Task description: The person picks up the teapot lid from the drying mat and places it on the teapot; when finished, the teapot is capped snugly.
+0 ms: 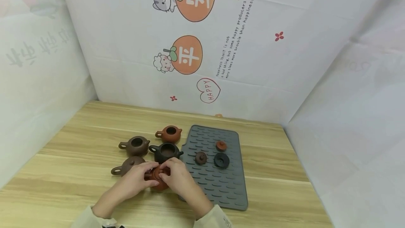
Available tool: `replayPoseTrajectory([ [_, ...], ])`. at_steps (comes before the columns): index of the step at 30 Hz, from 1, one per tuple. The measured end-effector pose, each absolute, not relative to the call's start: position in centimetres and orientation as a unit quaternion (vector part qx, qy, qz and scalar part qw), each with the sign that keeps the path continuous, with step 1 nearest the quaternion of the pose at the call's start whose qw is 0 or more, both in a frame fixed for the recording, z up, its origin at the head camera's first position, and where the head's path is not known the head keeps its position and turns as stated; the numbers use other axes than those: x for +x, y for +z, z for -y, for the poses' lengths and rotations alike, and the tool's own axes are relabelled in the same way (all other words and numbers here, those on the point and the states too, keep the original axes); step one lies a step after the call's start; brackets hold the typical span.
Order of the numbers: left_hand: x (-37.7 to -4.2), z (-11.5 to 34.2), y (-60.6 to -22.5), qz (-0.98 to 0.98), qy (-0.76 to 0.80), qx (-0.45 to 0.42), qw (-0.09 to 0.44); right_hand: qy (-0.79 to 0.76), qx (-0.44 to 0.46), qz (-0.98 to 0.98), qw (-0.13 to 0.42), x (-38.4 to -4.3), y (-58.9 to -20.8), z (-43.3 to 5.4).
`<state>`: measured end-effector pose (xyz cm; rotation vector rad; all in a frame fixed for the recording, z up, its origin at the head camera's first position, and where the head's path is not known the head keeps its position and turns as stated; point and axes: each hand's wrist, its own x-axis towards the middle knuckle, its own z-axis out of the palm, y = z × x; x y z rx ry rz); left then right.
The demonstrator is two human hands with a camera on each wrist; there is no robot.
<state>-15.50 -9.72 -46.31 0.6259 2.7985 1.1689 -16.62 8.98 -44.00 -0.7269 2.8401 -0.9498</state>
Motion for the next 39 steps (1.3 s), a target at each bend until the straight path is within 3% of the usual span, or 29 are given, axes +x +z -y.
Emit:
replayPoseTrajectory([
  [18,-16.0,11.6,-43.6,-0.905,0.385,0.179,-0.004,-0.327,-0.200,-0.924,0.005,-17.9,-43.9,-12.7],
  [30,-18.9,16.9,-42.8,-0.911,0.379,0.152,-0.058,-0.289,-0.130,-0.947,-0.049,-20.8,-43.9,-18.0],
  [39,-21.2,18.9,-43.9,-0.917,0.366,0.149,-0.052,-0.244,-0.057,-0.967,-0.051,-22.1,-45.1,-21.8],
])
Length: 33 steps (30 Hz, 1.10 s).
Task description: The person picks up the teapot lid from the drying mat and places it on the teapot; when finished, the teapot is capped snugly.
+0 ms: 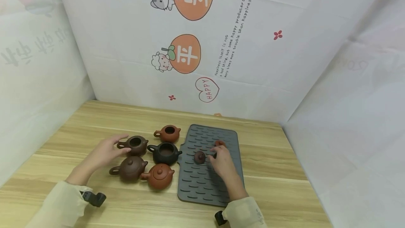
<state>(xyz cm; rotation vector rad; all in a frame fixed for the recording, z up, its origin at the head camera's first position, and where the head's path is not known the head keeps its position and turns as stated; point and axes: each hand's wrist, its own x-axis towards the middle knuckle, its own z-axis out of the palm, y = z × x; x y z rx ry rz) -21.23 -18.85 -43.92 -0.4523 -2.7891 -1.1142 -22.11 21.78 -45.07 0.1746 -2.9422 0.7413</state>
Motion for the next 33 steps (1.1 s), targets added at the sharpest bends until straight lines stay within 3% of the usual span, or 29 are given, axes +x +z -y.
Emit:
replayPoseTrajectory([
  [8,-22.5,19.6,-45.0,0.922,-0.354,-0.153,0.038,0.229,0.032,0.973,0.023,-22.3,-45.9,-23.1],
  [20,-23.1,19.6,-45.2,0.925,-0.345,-0.156,0.028,0.233,0.034,0.971,0.039,-22.2,-46.1,-24.6],
  [33,-24.2,20.2,-46.2,0.918,-0.352,-0.179,0.026,0.236,0.054,0.969,0.045,-22.3,-45.8,-22.3],
])
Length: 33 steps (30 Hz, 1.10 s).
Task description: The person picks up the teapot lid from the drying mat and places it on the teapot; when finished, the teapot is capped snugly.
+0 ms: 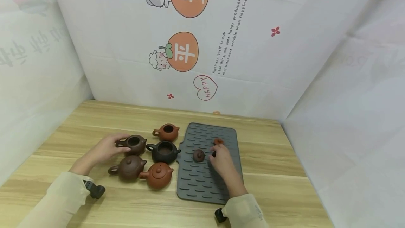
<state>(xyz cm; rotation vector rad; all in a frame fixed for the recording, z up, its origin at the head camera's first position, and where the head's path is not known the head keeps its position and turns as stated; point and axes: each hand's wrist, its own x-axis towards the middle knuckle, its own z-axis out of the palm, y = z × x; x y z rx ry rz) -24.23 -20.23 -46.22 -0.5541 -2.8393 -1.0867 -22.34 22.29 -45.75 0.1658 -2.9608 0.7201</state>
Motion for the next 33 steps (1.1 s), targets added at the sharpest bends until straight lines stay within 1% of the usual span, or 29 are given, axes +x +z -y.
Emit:
replayPoseTrajectory([
  [8,-24.2,20.1,-46.4,0.915,-0.364,-0.173,0.021,0.249,0.070,0.966,0.020,-22.6,-45.8,-20.5],
  [20,-24.1,19.9,-46.4,0.917,-0.366,-0.159,0.025,0.285,0.056,0.957,-0.019,-22.7,-46.1,-19.5],
  [28,-24.2,20.1,-46.9,0.916,-0.370,-0.154,0.033,0.284,0.060,0.957,-0.014,-22.4,-46.1,-18.9],
  [33,-24.2,20.1,-47.1,0.914,-0.376,-0.149,0.033,0.272,0.064,0.960,-0.001,-22.6,-46.3,-18.5],
])
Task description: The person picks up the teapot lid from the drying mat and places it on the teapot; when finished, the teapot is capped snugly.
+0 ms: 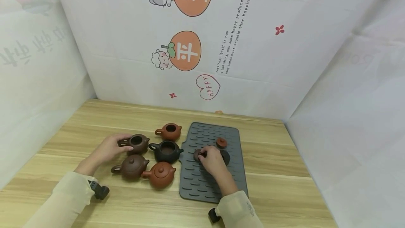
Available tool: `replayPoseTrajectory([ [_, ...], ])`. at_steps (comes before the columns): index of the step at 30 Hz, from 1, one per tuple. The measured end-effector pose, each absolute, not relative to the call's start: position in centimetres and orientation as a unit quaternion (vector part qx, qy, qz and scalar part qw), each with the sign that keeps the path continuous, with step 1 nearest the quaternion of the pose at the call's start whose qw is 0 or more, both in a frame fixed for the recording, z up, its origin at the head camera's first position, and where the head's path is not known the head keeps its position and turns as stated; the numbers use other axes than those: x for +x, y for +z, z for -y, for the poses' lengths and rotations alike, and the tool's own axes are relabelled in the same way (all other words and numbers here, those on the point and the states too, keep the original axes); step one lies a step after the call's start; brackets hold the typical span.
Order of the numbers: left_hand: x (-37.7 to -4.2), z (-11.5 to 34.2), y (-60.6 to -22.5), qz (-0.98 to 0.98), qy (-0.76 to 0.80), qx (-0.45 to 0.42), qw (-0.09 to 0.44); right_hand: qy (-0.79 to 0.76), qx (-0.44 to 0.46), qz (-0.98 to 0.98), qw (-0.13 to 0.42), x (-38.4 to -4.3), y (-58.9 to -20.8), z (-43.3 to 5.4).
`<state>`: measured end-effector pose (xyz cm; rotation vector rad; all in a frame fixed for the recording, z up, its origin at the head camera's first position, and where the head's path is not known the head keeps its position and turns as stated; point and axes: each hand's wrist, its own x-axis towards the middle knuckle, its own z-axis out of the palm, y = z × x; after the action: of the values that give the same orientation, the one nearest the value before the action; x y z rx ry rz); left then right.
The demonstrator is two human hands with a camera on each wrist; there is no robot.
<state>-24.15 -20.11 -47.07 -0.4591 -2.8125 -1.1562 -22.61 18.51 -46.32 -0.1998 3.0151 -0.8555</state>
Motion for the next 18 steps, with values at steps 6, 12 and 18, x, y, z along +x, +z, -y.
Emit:
replayPoseTrajectory([
  [6,-24.2,20.2,-47.2,0.911,-0.383,-0.148,0.033,-0.284,-0.070,-0.956,-0.018,-23.1,-46.1,-17.6],
  [12,-24.3,20.3,-47.4,0.909,-0.390,-0.146,0.033,-0.304,-0.105,-0.946,-0.040,-23.7,-43.7,-15.0],
  [18,-24.2,20.3,-47.2,0.907,-0.394,-0.146,0.034,-0.313,-0.160,-0.936,-0.011,-24.7,-40.8,-10.0],
])
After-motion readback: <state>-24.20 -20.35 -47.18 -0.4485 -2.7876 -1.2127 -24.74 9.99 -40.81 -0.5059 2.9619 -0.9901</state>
